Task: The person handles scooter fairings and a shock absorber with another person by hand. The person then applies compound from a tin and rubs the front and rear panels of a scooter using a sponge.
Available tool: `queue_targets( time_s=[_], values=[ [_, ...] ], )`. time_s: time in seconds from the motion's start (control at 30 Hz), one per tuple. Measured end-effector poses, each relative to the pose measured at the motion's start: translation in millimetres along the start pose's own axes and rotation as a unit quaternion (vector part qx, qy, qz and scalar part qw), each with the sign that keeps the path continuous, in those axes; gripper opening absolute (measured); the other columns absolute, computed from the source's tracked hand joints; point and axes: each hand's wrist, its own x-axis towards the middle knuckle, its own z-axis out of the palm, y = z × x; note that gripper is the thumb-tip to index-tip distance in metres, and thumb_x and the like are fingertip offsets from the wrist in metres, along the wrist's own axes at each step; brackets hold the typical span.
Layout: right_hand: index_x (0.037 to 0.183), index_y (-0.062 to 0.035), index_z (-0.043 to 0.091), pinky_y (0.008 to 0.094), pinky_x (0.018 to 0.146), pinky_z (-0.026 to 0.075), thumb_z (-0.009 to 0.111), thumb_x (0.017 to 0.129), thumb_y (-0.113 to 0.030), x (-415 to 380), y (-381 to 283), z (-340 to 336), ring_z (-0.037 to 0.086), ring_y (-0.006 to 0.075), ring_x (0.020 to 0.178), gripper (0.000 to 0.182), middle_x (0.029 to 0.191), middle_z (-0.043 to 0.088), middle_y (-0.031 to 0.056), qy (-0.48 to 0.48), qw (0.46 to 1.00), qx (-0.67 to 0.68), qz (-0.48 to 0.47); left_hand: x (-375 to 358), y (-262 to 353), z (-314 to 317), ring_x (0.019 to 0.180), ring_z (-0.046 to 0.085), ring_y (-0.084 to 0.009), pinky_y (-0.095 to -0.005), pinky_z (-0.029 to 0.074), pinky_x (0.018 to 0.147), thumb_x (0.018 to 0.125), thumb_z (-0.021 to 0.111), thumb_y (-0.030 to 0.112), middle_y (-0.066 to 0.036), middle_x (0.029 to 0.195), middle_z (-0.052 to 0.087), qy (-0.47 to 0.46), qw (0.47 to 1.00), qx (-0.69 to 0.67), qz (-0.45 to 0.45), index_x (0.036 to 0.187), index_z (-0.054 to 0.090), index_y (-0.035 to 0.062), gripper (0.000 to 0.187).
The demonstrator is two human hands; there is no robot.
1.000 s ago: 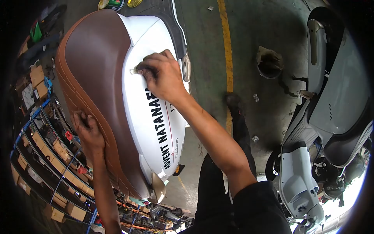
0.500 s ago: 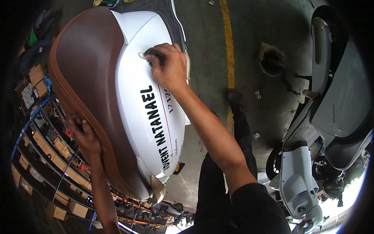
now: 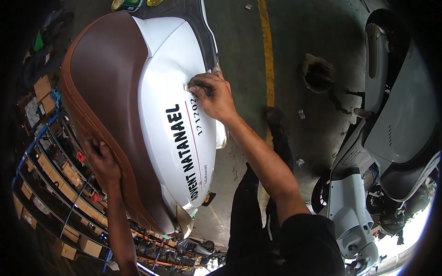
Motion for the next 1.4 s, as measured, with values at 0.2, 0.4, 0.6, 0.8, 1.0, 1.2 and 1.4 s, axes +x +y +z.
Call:
queue_targets(
  time_s=[0.2, 0.4, 0.6, 0.8, 1.0, 1.2, 1.4],
  values=[
    [0.094, -0.0044, 0.077, 0.0371, 0.089, 0.049, 0.074, 0.08, -0.003, 38, -18, 8, 0.061, 0.0277, 0.094, 0.015, 0.1, 0.074, 0.0084, 0.005, 0.992, 0.014, -0.124, -2, -10, -1, 0.1, 0.048, -0.0309, -0.0415, 0.039, 0.094, 0.103, 0.044, 0.045, -0.016, 0.101, 0.045, -0.013, 0.999, -0.045, 0.003, 0.111, 0.046, -0.0046, 0.051],
    [0.094, -0.0066, 0.078, 0.0371, 0.084, 0.049, 0.074, 0.075, 0.0, 29, -3, 3, 0.058, 0.0267, 0.093, 0.02, 0.096, 0.073, 0.0076, 0.004, 0.989, -0.023, -0.144, 2, -20, 1, 0.101, 0.046, -0.0297, -0.0453, 0.037, 0.093, 0.101, 0.042, 0.052, -0.014, 0.099, 0.043, 0.002, 0.998, -0.063, 0.022, 0.104, 0.045, -0.0027, 0.055],
    [0.091, -0.0093, 0.078, 0.036, 0.082, 0.05, 0.077, 0.074, -0.001, 2, 13, -1, 0.061, 0.0262, 0.092, 0.018, 0.096, 0.074, 0.0057, 0.029, 0.993, -0.012, -0.113, 0, -16, 0, 0.098, 0.043, -0.028, -0.047, 0.036, 0.09, 0.101, 0.041, 0.055, -0.012, 0.095, 0.039, 0.004, 0.997, -0.072, 0.005, 0.098, 0.041, -0.0005, 0.056],
    [0.089, -0.0088, 0.078, 0.0359, 0.081, 0.051, 0.074, 0.071, 0.004, 26, -3, 15, 0.06, 0.0267, 0.092, 0.023, 0.094, 0.073, 0.0053, 0.076, 0.979, -0.029, -0.187, -4, -17, -1, 0.093, 0.041, -0.0237, -0.0435, 0.035, 0.089, 0.101, 0.043, 0.052, -0.009, 0.092, 0.035, 0.01, 0.996, -0.089, -0.001, 0.099, 0.04, 0.0006, 0.052],
    [0.089, -0.0078, 0.078, 0.0351, 0.08, 0.051, 0.076, 0.068, 0.006, 23, -6, 12, 0.059, 0.025, 0.092, 0.026, 0.095, 0.073, 0.0028, 0.066, 0.982, -0.049, -0.168, 2, -14, 3, 0.089, 0.039, -0.0227, -0.0433, 0.035, 0.087, 0.1, 0.045, 0.051, -0.008, 0.092, 0.033, 0.017, 0.995, -0.099, 0.012, 0.097, 0.039, 0.0014, 0.05],
    [0.09, -0.0057, 0.078, 0.0339, 0.08, 0.052, 0.075, 0.07, 0.006, 6, 9, 3, 0.06, 0.0245, 0.09, 0.024, 0.094, 0.074, 0.006, 0.057, 0.984, -0.071, -0.154, 2, -11, 0, 0.09, 0.04, -0.0227, -0.0443, 0.036, 0.089, 0.1, 0.044, 0.05, -0.007, 0.092, 0.033, 0.02, 0.995, -0.092, 0.013, 0.096, 0.04, 0.0014, 0.049],
    [0.09, -0.0053, 0.078, 0.0341, 0.079, 0.051, 0.076, 0.07, 0.006, 30, -12, 16, 0.06, 0.0241, 0.089, 0.023, 0.094, 0.073, 0.0064, 0.091, 0.976, -0.036, -0.197, -2, -17, 2, 0.095, 0.042, -0.0252, -0.0445, 0.036, 0.091, 0.101, 0.043, 0.048, -0.009, 0.094, 0.036, 0.012, 0.996, -0.094, 0.005, 0.097, 0.041, 0.001, 0.047]
  ],
)
